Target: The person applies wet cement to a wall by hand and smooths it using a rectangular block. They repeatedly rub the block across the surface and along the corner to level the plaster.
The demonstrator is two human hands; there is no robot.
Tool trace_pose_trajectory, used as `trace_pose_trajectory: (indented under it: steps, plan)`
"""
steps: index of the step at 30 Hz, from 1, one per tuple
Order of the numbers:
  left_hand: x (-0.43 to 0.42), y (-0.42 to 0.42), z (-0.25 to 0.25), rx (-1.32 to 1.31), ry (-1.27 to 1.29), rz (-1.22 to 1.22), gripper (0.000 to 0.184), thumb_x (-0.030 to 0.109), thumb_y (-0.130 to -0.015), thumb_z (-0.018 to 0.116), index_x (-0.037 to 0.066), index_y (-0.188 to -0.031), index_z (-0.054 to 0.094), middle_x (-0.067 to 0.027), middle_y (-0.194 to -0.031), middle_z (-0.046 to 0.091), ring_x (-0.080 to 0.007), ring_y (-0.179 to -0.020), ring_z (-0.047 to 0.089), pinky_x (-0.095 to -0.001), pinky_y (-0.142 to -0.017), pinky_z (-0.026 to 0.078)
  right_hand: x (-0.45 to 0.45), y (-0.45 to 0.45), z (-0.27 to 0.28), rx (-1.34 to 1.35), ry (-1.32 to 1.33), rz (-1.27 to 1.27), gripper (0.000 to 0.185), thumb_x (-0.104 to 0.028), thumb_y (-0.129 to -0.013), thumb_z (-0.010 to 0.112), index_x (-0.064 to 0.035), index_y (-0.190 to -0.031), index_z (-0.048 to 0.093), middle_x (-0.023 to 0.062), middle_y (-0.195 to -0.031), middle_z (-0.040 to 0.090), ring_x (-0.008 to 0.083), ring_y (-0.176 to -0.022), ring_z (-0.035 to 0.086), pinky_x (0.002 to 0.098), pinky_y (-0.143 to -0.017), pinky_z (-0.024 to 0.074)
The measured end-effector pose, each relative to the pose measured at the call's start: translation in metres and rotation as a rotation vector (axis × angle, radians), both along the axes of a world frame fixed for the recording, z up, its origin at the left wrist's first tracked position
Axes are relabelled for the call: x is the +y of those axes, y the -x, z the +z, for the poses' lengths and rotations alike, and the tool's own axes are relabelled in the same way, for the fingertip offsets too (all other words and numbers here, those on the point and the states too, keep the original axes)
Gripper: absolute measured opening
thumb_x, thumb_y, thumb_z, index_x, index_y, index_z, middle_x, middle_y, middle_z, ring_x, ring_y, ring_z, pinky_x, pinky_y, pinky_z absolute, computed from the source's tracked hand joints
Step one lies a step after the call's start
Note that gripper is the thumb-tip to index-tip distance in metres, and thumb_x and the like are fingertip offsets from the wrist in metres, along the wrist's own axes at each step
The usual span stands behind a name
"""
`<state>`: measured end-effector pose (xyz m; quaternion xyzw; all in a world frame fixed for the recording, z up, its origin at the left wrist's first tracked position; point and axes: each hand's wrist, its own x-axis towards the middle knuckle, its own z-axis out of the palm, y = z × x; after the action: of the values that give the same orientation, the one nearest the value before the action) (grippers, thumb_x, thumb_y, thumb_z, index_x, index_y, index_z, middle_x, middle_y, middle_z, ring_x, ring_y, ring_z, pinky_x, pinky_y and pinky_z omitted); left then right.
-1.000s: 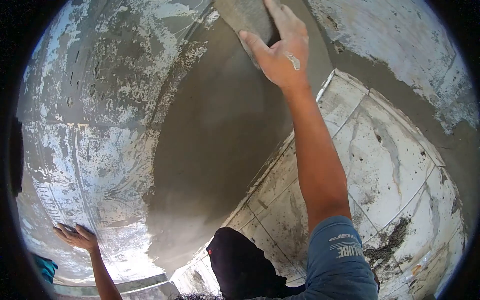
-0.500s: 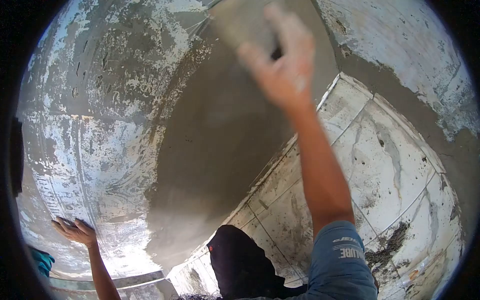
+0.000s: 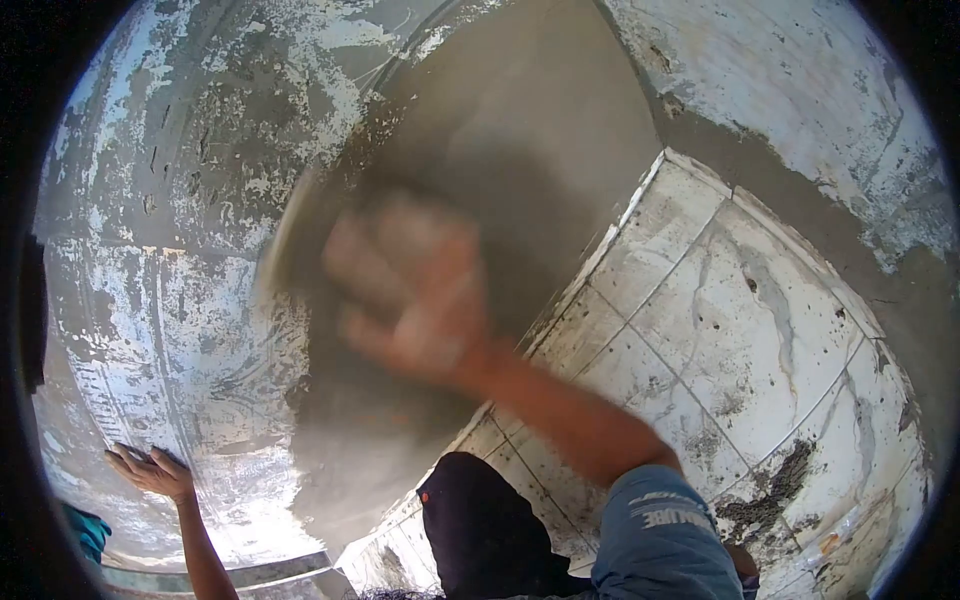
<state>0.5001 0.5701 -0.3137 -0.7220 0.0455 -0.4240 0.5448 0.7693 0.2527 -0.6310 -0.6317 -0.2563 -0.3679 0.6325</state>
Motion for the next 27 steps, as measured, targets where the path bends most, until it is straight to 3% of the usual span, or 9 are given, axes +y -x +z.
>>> trace_pose_trajectory:
  steps: [3,5,8,11,15,19,21,24,27]
  plan:
    - [-0.002,-0.002,0.000,0.012,-0.024,-0.013,0.064,0.047,-0.100,0.036,0.002,-0.146,0.033,-0.0277,-0.151,0.025,-0.0439,-0.139,0.026,-0.0571,-0.110,0.026,-0.062,-0.125,-0.015,0.056,-0.270,-0.441,0.058,-0.036,-0.073,0.078,-0.0060,-0.120,0.060,0.0145,-0.115,0.062,0.0326,-0.107,0.056,0.0419,-0.093,0.0446]
    - [0.000,-0.002,-0.002,0.011,-0.022,-0.007,0.064,0.046,-0.100,0.036,0.002,-0.146,0.033,-0.0279,-0.151,0.025,-0.0438,-0.139,0.026,-0.0571,-0.110,0.026,-0.097,-0.147,-0.009,0.266,-0.254,-0.274,0.072,-0.017,-0.075,0.075,0.0029,-0.137,0.045,0.0208,-0.134,0.052,0.0301,-0.124,0.050,0.0379,-0.106,0.0375]
    - [0.000,0.000,0.001,0.018,-0.024,0.014,0.065,0.046,-0.100,0.036,0.002,-0.146,0.032,-0.0284,-0.150,0.025,-0.0437,-0.139,0.026,-0.0571,-0.110,0.025,-0.048,-0.137,-0.023,0.109,-0.248,-0.352,0.059,-0.034,-0.073,0.079,-0.0059,-0.120,0.060,0.0140,-0.115,0.062,0.0328,-0.104,0.056,0.0414,-0.093,0.0443]
    - [-0.001,-0.002,0.000,0.022,-0.014,-0.001,0.066,0.048,-0.099,0.034,0.002,-0.147,0.031,-0.0287,-0.151,0.024,-0.0444,-0.139,0.026,-0.0569,-0.110,0.024,0.020,-0.014,-0.015,-0.039,0.117,-0.110,0.053,-0.043,-0.077,0.073,-0.0162,-0.121,0.063,0.0122,-0.118,0.061,0.0299,-0.113,0.055,0.0440,-0.096,0.0417]
    - [0.004,0.004,0.000,-0.012,-0.004,0.032,0.069,0.051,-0.099,0.033,0.002,-0.147,0.032,-0.0286,-0.151,0.025,-0.0445,-0.139,0.026,-0.0571,-0.110,0.024,0.090,0.122,-0.033,-0.165,0.136,0.440,0.039,-0.039,-0.081,0.069,-0.0258,-0.118,0.066,0.0083,-0.124,0.058,0.0260,-0.118,0.053,0.0475,-0.099,0.0367]
    - [0.005,0.004,0.002,-0.021,-0.017,0.024,0.068,0.051,-0.099,0.032,0.002,-0.147,0.033,-0.0286,-0.151,0.026,-0.0445,-0.138,0.028,-0.0571,-0.110,0.024,0.005,0.008,-0.015,0.010,0.060,0.087,0.053,-0.046,-0.079,0.070,-0.0196,-0.124,0.061,0.0106,-0.129,0.057,0.0310,-0.125,0.048,0.0479,-0.100,0.0379]
    - [0.003,0.000,0.000,-0.009,-0.018,-0.008,0.067,0.050,-0.099,0.034,0.001,-0.146,0.034,-0.0288,-0.150,0.027,-0.0446,-0.138,0.028,-0.0568,-0.110,0.024,-0.039,-0.072,-0.014,0.156,-0.205,-0.183,0.062,-0.035,-0.074,0.079,-0.0029,-0.123,0.059,0.0151,-0.125,0.059,0.0359,-0.120,0.051,0.0441,-0.103,0.0380]
    - [0.001,-0.001,0.000,0.011,-0.021,-0.040,0.065,0.047,-0.099,0.038,0.001,-0.144,0.037,-0.0302,-0.148,0.029,-0.0464,-0.137,0.030,-0.0578,-0.109,0.026,-0.074,-0.143,-0.025,0.265,-0.271,-0.192,0.061,-0.021,-0.078,0.080,0.0020,-0.128,0.053,0.0163,-0.127,0.056,0.0265,-0.118,0.053,0.0369,-0.103,0.0399]
    - [0.001,-0.004,-0.002,0.014,-0.005,-0.045,0.063,0.045,-0.099,0.040,0.001,-0.143,0.037,-0.0304,-0.148,0.029,-0.0460,-0.137,0.029,-0.0571,-0.109,0.025,-0.037,-0.124,-0.026,0.187,-0.430,-0.196,0.064,-0.022,-0.067,0.085,0.0003,-0.121,0.059,0.0180,-0.120,0.059,0.0356,-0.112,0.054,0.0419,-0.101,0.0397]
